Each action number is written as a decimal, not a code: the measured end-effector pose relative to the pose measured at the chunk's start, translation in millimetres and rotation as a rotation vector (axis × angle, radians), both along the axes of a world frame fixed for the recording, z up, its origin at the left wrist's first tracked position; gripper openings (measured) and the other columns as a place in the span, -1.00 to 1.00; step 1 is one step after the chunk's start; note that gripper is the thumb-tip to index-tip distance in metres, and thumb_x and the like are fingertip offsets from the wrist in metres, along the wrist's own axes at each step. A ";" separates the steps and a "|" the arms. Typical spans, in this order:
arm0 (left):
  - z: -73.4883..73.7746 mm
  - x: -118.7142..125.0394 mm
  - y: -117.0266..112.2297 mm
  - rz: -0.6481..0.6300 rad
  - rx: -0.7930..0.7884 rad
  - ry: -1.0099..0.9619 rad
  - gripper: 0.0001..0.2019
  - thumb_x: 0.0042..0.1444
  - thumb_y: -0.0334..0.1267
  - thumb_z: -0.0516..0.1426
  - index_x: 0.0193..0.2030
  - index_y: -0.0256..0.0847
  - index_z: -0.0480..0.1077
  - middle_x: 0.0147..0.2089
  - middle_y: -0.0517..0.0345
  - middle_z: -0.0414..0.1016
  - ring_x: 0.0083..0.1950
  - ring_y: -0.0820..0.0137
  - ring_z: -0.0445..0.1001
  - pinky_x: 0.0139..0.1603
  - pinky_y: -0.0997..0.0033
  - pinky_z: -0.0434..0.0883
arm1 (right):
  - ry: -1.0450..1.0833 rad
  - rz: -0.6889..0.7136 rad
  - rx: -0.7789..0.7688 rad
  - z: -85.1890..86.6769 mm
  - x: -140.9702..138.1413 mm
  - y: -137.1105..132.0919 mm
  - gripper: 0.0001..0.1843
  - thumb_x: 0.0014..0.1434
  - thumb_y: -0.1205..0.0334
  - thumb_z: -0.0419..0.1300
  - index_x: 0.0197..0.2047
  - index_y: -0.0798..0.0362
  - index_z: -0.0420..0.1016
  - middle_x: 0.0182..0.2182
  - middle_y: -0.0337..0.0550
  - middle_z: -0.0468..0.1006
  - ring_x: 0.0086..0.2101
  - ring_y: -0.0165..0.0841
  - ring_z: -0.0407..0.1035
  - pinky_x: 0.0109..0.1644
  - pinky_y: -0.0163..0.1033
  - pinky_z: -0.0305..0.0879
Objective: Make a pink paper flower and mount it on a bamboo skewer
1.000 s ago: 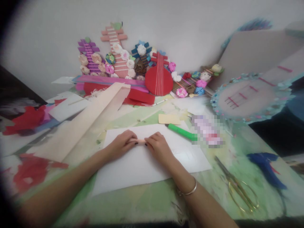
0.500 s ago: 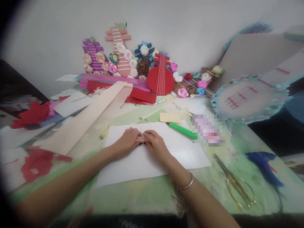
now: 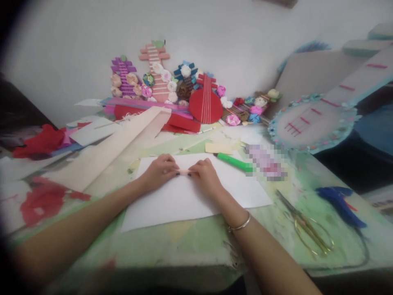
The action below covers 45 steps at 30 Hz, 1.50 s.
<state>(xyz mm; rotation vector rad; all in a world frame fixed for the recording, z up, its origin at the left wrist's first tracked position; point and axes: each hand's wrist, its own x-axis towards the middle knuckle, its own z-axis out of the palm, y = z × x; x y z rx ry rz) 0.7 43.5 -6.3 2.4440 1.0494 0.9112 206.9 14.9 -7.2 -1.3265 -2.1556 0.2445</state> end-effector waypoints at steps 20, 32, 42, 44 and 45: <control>0.0 -7.4 7.0 0.009 0.036 0.025 -0.92 -0.03 -0.31 0.16 -0.48 -0.25 0.44 -0.48 0.20 0.32 -0.49 0.51 0.29 -0.41 0.47 0.27 | 0.053 -0.009 -0.050 1.7 5.1 7.4 -0.79 0.04 0.40 0.21 -0.24 0.05 0.59 -0.39 -0.18 0.50 -0.45 -0.44 0.29 -0.30 -0.31 0.20; 1.3 -5.9 4.6 -0.017 -0.048 0.001 -0.89 0.03 -0.29 0.15 -0.43 -0.26 0.48 -0.41 0.14 0.41 -0.45 0.48 0.34 -0.38 0.46 0.29 | -0.014 0.017 -0.004 -0.7 4.8 8.0 -0.77 0.05 0.38 0.21 -0.19 0.06 0.57 -0.35 -0.13 0.53 -0.36 -0.36 0.30 -0.24 -0.26 0.20; 11.2 -3.1 -3.0 -0.033 -0.013 0.113 -0.83 0.14 -0.26 0.08 -0.35 -0.22 0.49 -0.34 0.12 0.46 -0.33 0.44 0.41 -0.24 0.44 0.33 | -0.134 0.121 -0.037 5.4 -10.1 0.5 -0.89 0.13 0.40 0.14 -0.30 0.11 0.50 -0.37 -0.11 0.50 -0.28 -0.33 0.27 -0.18 -0.24 0.14; 21.6 -14.8 -0.1 0.058 0.031 0.198 -0.80 0.18 -0.26 0.03 -0.27 -0.22 0.48 -0.25 0.08 0.48 -0.26 0.40 0.44 -0.16 0.41 0.34 | -0.101 0.117 -0.067 5.7 -9.9 -0.2 -0.88 0.11 0.45 0.13 -0.33 0.11 0.47 -0.37 -0.13 0.50 -0.28 -0.34 0.28 -0.18 -0.26 0.14; 27.8 -23.9 1.1 0.146 0.066 0.261 -0.79 0.17 -0.22 0.04 -0.19 -0.23 0.46 -0.20 0.04 0.48 -0.21 0.35 0.44 -0.13 0.37 0.35 | -0.090 0.115 -0.080 5.6 -9.6 -0.3 -0.88 0.11 0.46 0.12 -0.33 0.11 0.47 -0.37 -0.14 0.50 -0.29 -0.35 0.29 -0.18 -0.27 0.15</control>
